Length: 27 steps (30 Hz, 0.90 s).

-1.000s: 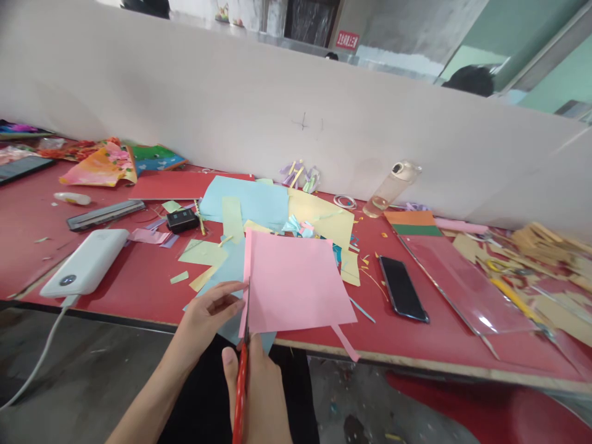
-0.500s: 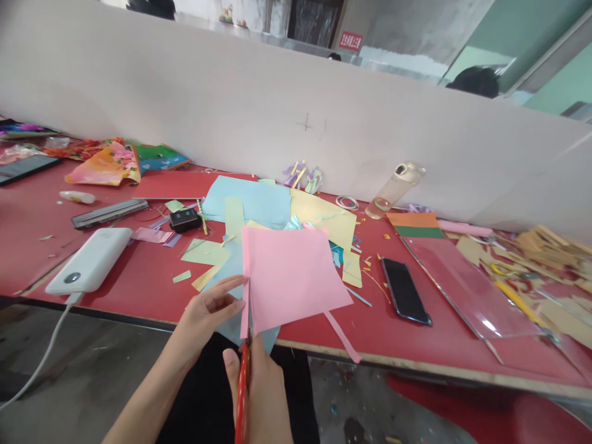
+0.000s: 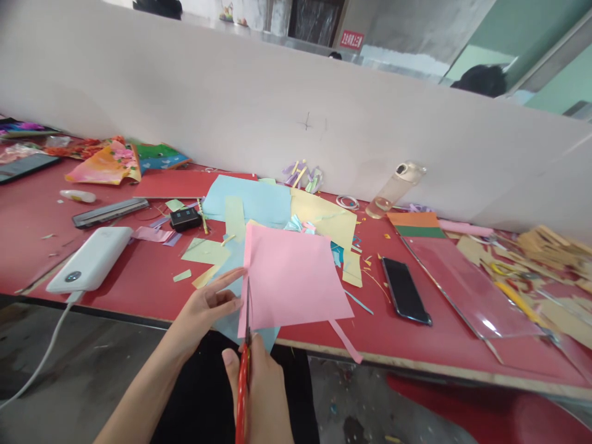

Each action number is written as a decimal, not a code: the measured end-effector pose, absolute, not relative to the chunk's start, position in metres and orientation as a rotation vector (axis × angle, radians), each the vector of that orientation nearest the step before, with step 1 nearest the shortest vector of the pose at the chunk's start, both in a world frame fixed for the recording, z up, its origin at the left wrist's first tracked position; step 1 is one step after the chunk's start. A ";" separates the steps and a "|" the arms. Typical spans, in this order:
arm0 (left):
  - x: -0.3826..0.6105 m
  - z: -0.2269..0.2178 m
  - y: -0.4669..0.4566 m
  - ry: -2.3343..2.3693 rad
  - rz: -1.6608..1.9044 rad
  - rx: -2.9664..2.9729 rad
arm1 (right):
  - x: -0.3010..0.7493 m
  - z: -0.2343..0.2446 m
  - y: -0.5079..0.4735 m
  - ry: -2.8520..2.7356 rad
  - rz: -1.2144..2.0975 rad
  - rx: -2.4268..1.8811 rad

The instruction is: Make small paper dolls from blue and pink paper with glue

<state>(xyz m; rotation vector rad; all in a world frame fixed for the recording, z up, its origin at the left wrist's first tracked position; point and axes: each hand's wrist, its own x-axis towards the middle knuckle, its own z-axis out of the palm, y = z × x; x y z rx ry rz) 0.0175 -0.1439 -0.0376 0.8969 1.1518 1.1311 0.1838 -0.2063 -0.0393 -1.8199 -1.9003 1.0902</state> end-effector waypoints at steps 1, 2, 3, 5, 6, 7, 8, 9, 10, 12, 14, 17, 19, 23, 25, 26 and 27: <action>0.017 -0.038 -0.144 1.152 1.135 0.896 | 0.184 -0.040 -0.206 -1.894 1.093 -1.816; 0.017 -0.038 -0.144 1.155 1.147 0.898 | 0.184 -0.042 -0.206 -1.889 1.096 -1.812; 0.017 -0.038 -0.144 1.156 1.157 0.903 | 0.183 -0.043 -0.205 -1.884 1.101 -1.807; 0.015 -0.037 -0.144 1.146 1.166 0.927 | 0.183 -0.046 -0.205 -1.875 1.114 -1.793; 0.014 -0.036 -0.143 1.137 1.154 0.950 | 0.182 -0.047 -0.205 -1.870 1.120 -1.785; 0.012 -0.035 -0.142 1.127 1.130 0.983 | 0.182 -0.048 -0.206 -1.865 1.124 -1.776; 0.009 -0.035 -0.139 1.117 1.105 1.025 | 0.182 -0.049 -0.206 -1.859 1.123 -1.767; 0.007 -0.035 -0.135 1.117 1.079 1.076 | 0.182 -0.050 -0.207 -1.852 1.118 -1.759; 0.005 -0.035 -0.130 1.124 1.062 1.132 | 0.182 -0.050 -0.208 -1.845 1.110 -1.751; 0.001 -0.036 -0.119 1.166 1.049 1.237 | 0.183 -0.052 -0.210 -1.834 1.093 -1.733; -0.002 -0.036 -0.107 1.164 1.033 1.289 | 0.184 -0.054 -0.211 -1.831 1.065 -1.703; -0.005 -0.033 -0.090 1.117 1.008 1.305 | 0.187 -0.057 -0.211 -1.870 0.976 -1.643; -0.007 -0.029 -0.082 1.107 1.026 1.302 | 0.190 -0.059 -0.211 -1.920 0.905 -1.596; -0.007 -0.021 -0.075 1.159 1.214 1.249 | 0.195 -0.062 -0.212 -1.990 0.836 -1.452; -0.002 -0.018 -0.077 1.194 1.404 1.173 | 0.194 -0.063 -0.214 -2.000 0.792 -1.404; 0.001 -0.017 -0.081 1.206 1.521 1.109 | 0.194 -0.064 -0.215 -2.001 0.768 -1.402; 0.005 -0.016 -0.085 1.217 1.630 1.043 | 0.193 -0.064 -0.216 -2.001 0.746 -1.410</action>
